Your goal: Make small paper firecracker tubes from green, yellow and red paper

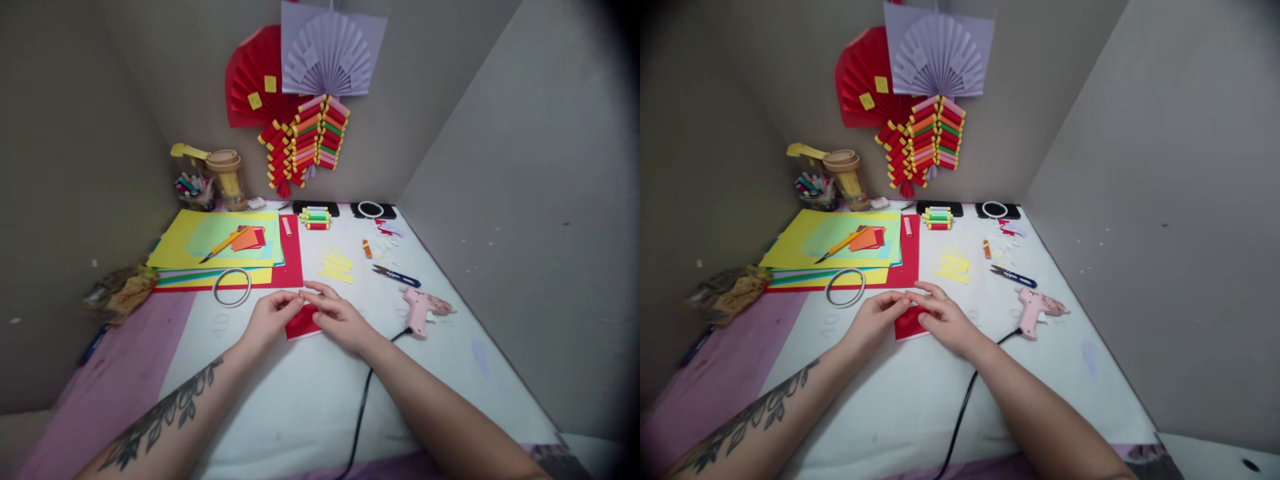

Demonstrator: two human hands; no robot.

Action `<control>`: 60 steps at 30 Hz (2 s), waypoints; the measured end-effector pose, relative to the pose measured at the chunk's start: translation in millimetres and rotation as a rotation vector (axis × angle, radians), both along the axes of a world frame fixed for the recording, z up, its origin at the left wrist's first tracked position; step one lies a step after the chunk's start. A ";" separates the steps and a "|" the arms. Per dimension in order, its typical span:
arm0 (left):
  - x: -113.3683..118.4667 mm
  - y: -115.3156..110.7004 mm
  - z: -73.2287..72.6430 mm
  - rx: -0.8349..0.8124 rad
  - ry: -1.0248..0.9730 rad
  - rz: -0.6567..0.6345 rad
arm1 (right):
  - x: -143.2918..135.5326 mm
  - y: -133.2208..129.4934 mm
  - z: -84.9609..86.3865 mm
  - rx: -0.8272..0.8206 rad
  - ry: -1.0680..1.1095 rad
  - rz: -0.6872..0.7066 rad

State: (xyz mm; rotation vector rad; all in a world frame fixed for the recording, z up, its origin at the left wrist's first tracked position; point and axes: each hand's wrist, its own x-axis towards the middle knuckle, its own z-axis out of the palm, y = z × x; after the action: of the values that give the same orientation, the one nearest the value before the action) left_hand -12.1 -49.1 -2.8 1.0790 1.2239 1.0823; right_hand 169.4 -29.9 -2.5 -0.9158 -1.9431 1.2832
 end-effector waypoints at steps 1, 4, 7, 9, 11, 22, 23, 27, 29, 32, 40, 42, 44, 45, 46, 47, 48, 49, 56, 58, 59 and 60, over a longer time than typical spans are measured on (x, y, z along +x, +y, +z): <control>0.2 -0.4 0.7 -0.014 -0.039 0.001 | -0.8 -0.6 0.3 0.010 -0.011 -0.007; 1.6 -1.8 4.1 -0.058 -0.147 0.007 | -3.2 -2.2 -0.1 0.060 -0.055 -0.032; 3.4 -2.4 6.7 -0.097 -0.169 0.014 | -4.6 -3.6 -1.6 0.145 -0.102 -0.048; 3.7 -1.8 7.2 -0.097 -0.128 0.032 | -4.3 -3.8 -2.6 0.197 -0.123 -0.074; 2.8 -0.9 7.1 -0.066 -0.063 0.049 | -3.1 -3.0 -3.2 0.226 -0.118 -0.127; 1.4 -7.9 9.3 0.469 0.600 -0.161 | -6.8 -2.8 6.8 0.142 -0.038 -0.286; 1.5 -8.0 9.1 0.473 0.619 -0.169 | -7.3 -3.4 7.7 0.155 -0.047 -0.273; 0.2 -7.4 9.2 0.469 0.631 -0.176 | -7.4 -5.1 9.8 0.173 -0.048 -0.251; -0.3 -7.4 9.9 0.470 0.631 -0.175 | -7.4 -5.6 9.8 0.169 -0.039 -0.255; -0.5 -7.7 10.3 0.470 0.634 -0.180 | -7.8 -6.5 8.7 0.175 -0.050 -0.248; -1.6 -7.9 7.8 0.472 0.636 -0.187 | -10.5 -8.0 6.9 0.203 -0.035 -0.217; -1.9 -7.8 8.0 0.470 0.636 -0.189 | -11.4 -8.9 7.0 0.204 -0.035 -0.214; -2.2 -7.6 8.6 0.468 0.635 -0.194 | -11.8 -9.2 6.6 0.203 -0.037 -0.212; -2.4 -7.5 9.0 0.469 0.636 -0.202 | -11.8 -8.9 6.3 0.198 -0.037 -0.215; -2.6 -7.5 9.5 0.470 0.638 -0.214 | -11.7 -8.3 5.8 0.191 -0.037 -0.219; -2.7 -7.5 10.0 0.470 0.642 -0.229 | -11.4 -7.3 5.3 0.183 -0.037 -0.223; -2.9 -7.6 10.4 0.471 0.645 -0.241 | -11.3 -6.2 4.8 0.175 -0.038 -0.226; -3.0 -7.8 10.8 0.471 0.650 -0.250 | -11.4 -5.3 4.2 0.170 -0.040 -0.227; -5.3 -9.5 13.6 0.453 0.661 -0.244 | -12.7 -15.1 12.2 0.205 -0.055 -0.188; -8.4 -9.6 15.4 0.458 0.649 -0.221 | 0.7 -8.6 24.4 0.229 -0.048 -0.203; -10.4 -9.6 16.3 0.463 0.644 -0.209 | 12.7 1.2 32.0 0.245 -0.057 -0.223; -12.4 -9.6 17.1 0.470 0.642 -0.195 | 27.9 16.0 39.8 0.281 -0.070 -0.286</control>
State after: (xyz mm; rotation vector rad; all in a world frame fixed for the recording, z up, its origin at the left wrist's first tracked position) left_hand -24.4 -58.7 14.3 1.9736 1.3393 0.9172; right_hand 197.3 -13.9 37.3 -1.0572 -1.9011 0.8032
